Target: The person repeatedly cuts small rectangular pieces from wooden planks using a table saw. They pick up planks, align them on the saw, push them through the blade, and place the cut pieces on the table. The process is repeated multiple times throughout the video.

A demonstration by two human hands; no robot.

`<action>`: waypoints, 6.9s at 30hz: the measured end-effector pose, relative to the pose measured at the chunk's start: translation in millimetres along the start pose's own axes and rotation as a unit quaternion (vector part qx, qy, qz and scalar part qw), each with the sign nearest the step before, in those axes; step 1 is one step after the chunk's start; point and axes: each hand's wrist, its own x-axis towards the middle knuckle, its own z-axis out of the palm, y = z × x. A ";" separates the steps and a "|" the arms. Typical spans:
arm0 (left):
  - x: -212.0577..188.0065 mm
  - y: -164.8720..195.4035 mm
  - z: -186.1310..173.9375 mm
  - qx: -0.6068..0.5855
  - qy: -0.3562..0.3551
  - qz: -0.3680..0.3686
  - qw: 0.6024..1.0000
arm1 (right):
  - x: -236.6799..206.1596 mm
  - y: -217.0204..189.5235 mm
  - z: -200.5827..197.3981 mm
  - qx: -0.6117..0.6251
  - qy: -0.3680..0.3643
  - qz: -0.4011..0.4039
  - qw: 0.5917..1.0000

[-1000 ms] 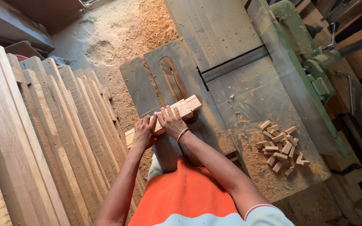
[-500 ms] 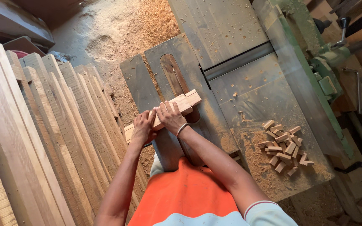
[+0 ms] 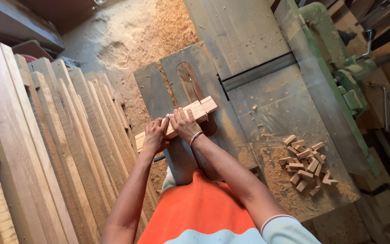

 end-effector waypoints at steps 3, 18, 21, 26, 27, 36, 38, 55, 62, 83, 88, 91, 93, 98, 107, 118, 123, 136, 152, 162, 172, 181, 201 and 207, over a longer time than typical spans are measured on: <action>0.0 1.3 -1.8 0.029 -0.028 -0.012 0.999 | -2.0 -1.7 -2.0 -0.012 0.014 0.003 1.000; -131.0 6.0 25.5 -0.669 -0.366 -0.164 0.626 | -187.0 1.7 -153.1 0.269 0.273 0.159 0.910; -138.1 7.2 16.3 -0.694 -0.386 -0.213 0.569 | -206.6 11.3 -157.9 0.325 0.220 0.437 0.809; -128.4 20.3 18.8 -0.671 -0.411 -0.202 0.584 | -216.6 9.6 -136.4 0.799 0.194 0.376 0.427; -126.9 22.1 22.9 -0.663 -0.416 -0.189 0.593 | -216.8 8.0 -131.1 0.834 0.215 0.333 0.384; -140.8 18.5 54.7 -0.630 -0.440 -0.099 0.632 | -238.7 1.8 -87.6 0.685 0.285 0.353 0.570; -140.2 17.9 55.5 -0.641 -0.455 -0.110 0.609 | -242.8 3.6 -77.3 0.672 0.306 0.335 0.586; -142.5 87.7 23.2 -0.042 -0.122 -0.002 0.992 | -297.9 14.4 -62.5 0.644 0.158 0.605 0.440; -153.6 109.1 30.0 0.165 -0.183 0.081 0.966 | -344.5 8.0 -36.1 0.653 0.183 0.645 0.352; -144.8 8.2 48.6 -0.597 -0.427 -0.143 0.664 | -263.8 16.4 -85.7 0.843 0.196 0.322 0.383; -143.9 9.8 53.1 -0.610 -0.428 -0.098 0.660 | -291.0 47.9 -75.1 0.734 0.301 0.481 0.374; -143.4 13.5 49.8 -0.648 -0.434 -0.107 0.617 | -318.3 87.7 -68.6 0.539 0.368 0.632 0.417; -142.5 17.9 44.0 -0.656 -0.428 -0.113 0.611 | -333.5 110.7 -69.1 0.483 0.368 0.664 0.437; -136.0 30.4 28.6 -0.677 -0.423 -0.052 0.600 | -332.3 92.0 -87.9 0.213 0.114 0.698 0.674; -120.9 69.3 69.0 -0.593 -0.120 0.023 0.795 | -195.8 -48.9 -91.5 0.626 0.101 0.208 0.745; -169.4 55.4 -28.7 -0.063 -0.162 0.085 0.981 | -139.3 -47.9 -122.6 0.299 -0.089 0.195 0.930; -182.7 80.3 -25.6 -0.041 -0.010 0.019 0.999 | -124.6 -65.9 -97.7 0.144 -0.187 0.051 0.970; -107.5 66.3 56.9 0.013 0.032 -0.016 0.999 | -127.2 -74.4 -19.8 -0.001 -0.048 0.021 0.999; -39.9 41.2 14.0 0.026 0.000 -0.015 1.000 | -59.1 -36.9 -9.1 -0.006 -0.011 0.056 0.998; -16.5 27.9 17.6 0.021 0.015 -0.005 1.000 | -41.4 -23.4 6.5 -0.004 0.001 0.056 0.998; -9.9 25.6 23.9 0.033 -0.008 0.001 0.999 | -43.8 -20.0 11.1 -0.020 -0.008 0.056 0.998; -0.7 22.6 20.2 0.025 -0.013 -0.004 1.000 | -34.3 -14.6 11.8 0.004 -0.013 0.047 0.999; 11.4 17.9 10.1 0.019 0.005 -0.006 1.000 | -14.4 -6.8 2.6 -0.010 0.006 0.043 0.999; 16.3 17.2 1.8 0.013 0.000 -0.012 1.000 | -5.1 -5.0 0.1 -0.008 0.001 0.044 0.999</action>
